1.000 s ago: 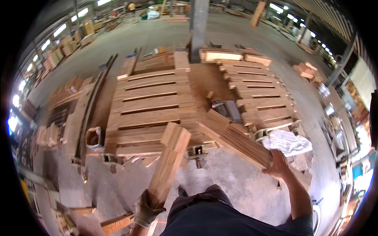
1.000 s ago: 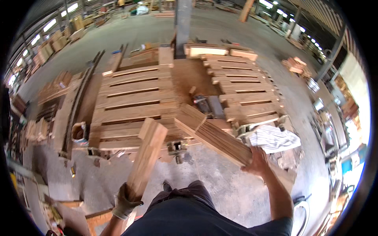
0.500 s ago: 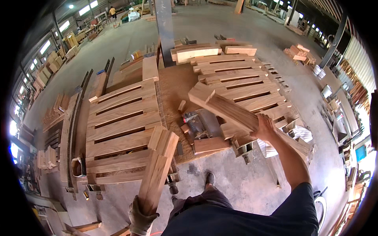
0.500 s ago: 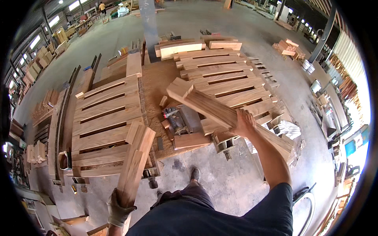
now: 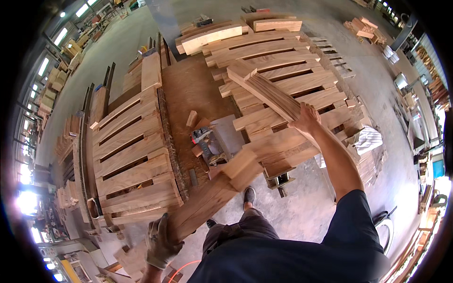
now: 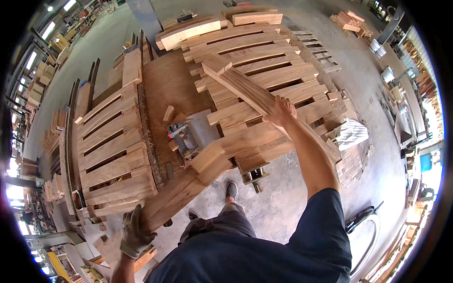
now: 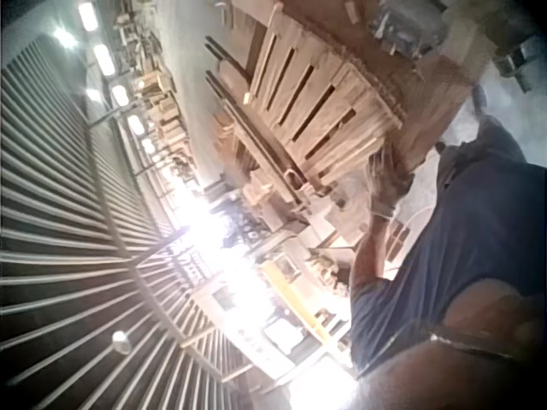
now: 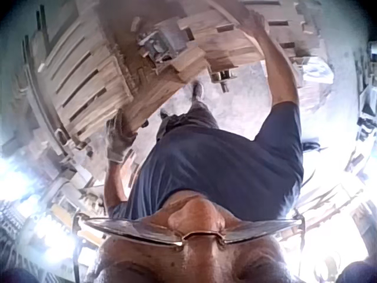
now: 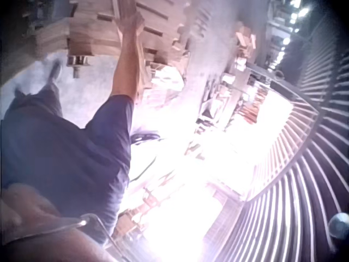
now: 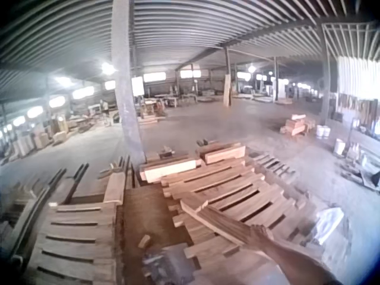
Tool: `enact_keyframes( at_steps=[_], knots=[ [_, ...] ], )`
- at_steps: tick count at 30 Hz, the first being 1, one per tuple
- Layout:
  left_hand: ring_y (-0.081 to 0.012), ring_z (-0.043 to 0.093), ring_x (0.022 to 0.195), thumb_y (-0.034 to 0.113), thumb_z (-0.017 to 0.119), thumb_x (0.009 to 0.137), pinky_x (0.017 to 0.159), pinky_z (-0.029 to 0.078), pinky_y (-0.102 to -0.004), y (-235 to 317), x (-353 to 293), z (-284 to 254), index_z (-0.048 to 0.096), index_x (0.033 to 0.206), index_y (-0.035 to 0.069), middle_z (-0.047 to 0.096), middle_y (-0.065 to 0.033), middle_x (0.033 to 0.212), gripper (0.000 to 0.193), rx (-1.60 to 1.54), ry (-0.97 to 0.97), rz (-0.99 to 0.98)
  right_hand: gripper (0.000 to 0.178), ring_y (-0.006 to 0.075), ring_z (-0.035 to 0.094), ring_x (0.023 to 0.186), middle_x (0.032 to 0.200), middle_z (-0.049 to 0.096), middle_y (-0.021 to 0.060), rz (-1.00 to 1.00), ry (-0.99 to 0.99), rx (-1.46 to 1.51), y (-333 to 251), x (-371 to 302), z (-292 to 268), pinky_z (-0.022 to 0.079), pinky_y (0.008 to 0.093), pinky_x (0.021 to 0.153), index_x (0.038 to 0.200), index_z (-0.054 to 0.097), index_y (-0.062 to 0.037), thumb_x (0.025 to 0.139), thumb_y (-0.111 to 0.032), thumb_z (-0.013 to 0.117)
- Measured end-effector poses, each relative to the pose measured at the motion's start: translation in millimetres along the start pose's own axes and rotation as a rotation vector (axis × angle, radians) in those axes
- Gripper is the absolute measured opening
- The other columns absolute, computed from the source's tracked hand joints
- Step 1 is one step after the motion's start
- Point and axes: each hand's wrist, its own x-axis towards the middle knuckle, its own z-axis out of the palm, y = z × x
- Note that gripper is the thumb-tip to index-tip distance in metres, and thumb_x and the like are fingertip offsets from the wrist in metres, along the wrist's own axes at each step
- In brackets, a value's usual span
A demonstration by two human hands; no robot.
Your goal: The person uses a nail gun to fasten small wooden blocks to long wooden planks on a workbench. They repeatedly measure and mark the wood with a ruler and pencil before nailing. After assembling several frames, the person carries them to a nearby rack and stacks them.
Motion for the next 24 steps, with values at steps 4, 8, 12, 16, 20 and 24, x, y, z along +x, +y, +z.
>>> enact_keyframes(
  at_steps=[4, 8, 12, 16, 20, 24],
  knots=[
    [-0.0393, 0.062, 0.103, 0.017, 0.086, 0.063, 0.095, 0.049, -0.0523, 17, 64, -10, 0.052, 0.142, 0.004, 0.063, -0.0185, 0.115, 0.087, 0.062, -0.040, 0.189, 0.099, 0.0386, 0.050, 0.136, 0.141, 0.057, 0.0231, -0.027, 0.093, -0.032, 4, -6, 0, 0.042, 0.0490, 0.113, 0.144, 0.045, 0.0000, 0.070, -0.050, 0.088],
    [-0.0378, 0.060, 0.116, 0.019, 0.089, 0.060, 0.101, 0.048, -0.0526, 31, 126, 0, 0.053, 0.143, 0.006, 0.061, -0.0177, 0.126, 0.091, 0.121, -0.038, 0.411, 0.097, 0.0360, 0.057, 0.132, 0.137, 0.059, 0.0240, -0.155, 0.093, 0.286, 1, -51, -49, 0.048, 0.0505, 0.106, 0.144, 0.048, 0.0018, 0.077, -0.057, 0.085],
    [-0.0348, 0.055, 0.127, 0.021, 0.085, 0.069, 0.112, 0.043, -0.0516, 64, 197, 13, 0.050, 0.147, 0.010, 0.058, -0.0157, 0.134, 0.087, 0.184, -0.146, 0.609, 0.091, 0.0352, 0.065, 0.119, 0.130, 0.064, 0.0216, -0.566, 0.175, 0.384, -17, -160, -87, 0.054, 0.0483, 0.099, 0.133, 0.060, 0.0017, 0.074, -0.063, 0.085],
    [-0.0355, 0.052, 0.131, 0.022, 0.083, 0.074, 0.114, 0.041, -0.0508, 111, 269, 52, 0.046, 0.150, 0.011, 0.057, -0.0167, 0.137, 0.085, 0.099, -0.241, 0.762, 0.105, 0.0390, 0.051, 0.134, 0.140, 0.055, 0.0224, -0.531, 0.045, 0.100, -42, -236, -78, 0.042, 0.0484, 0.113, 0.144, 0.051, -0.0002, 0.062, -0.052, 0.093],
    [-0.0365, 0.051, 0.132, 0.023, 0.082, 0.076, 0.115, 0.038, -0.0494, 154, 318, 91, 0.043, 0.153, 0.010, 0.056, -0.0174, 0.137, 0.087, 0.132, -0.283, 0.903, 0.105, 0.0367, 0.054, 0.126, 0.133, 0.057, 0.0190, -0.354, 0.128, 0.013, -13, -245, -35, 0.042, 0.0481, 0.109, 0.147, 0.043, 0.0018, 0.064, -0.039, 0.092],
    [-0.0359, 0.050, 0.135, 0.018, 0.076, 0.079, 0.119, 0.033, -0.0473, 193, 359, 125, 0.039, 0.156, 0.009, 0.054, -0.0179, 0.143, 0.087, 0.271, -0.367, 0.973, 0.098, 0.0353, 0.055, 0.121, 0.128, 0.058, 0.0170, -0.242, 0.193, 0.027, 21, -237, -14, 0.044, 0.0473, 0.104, 0.146, 0.045, 0.0002, 0.067, -0.034, 0.090]
  ],
)
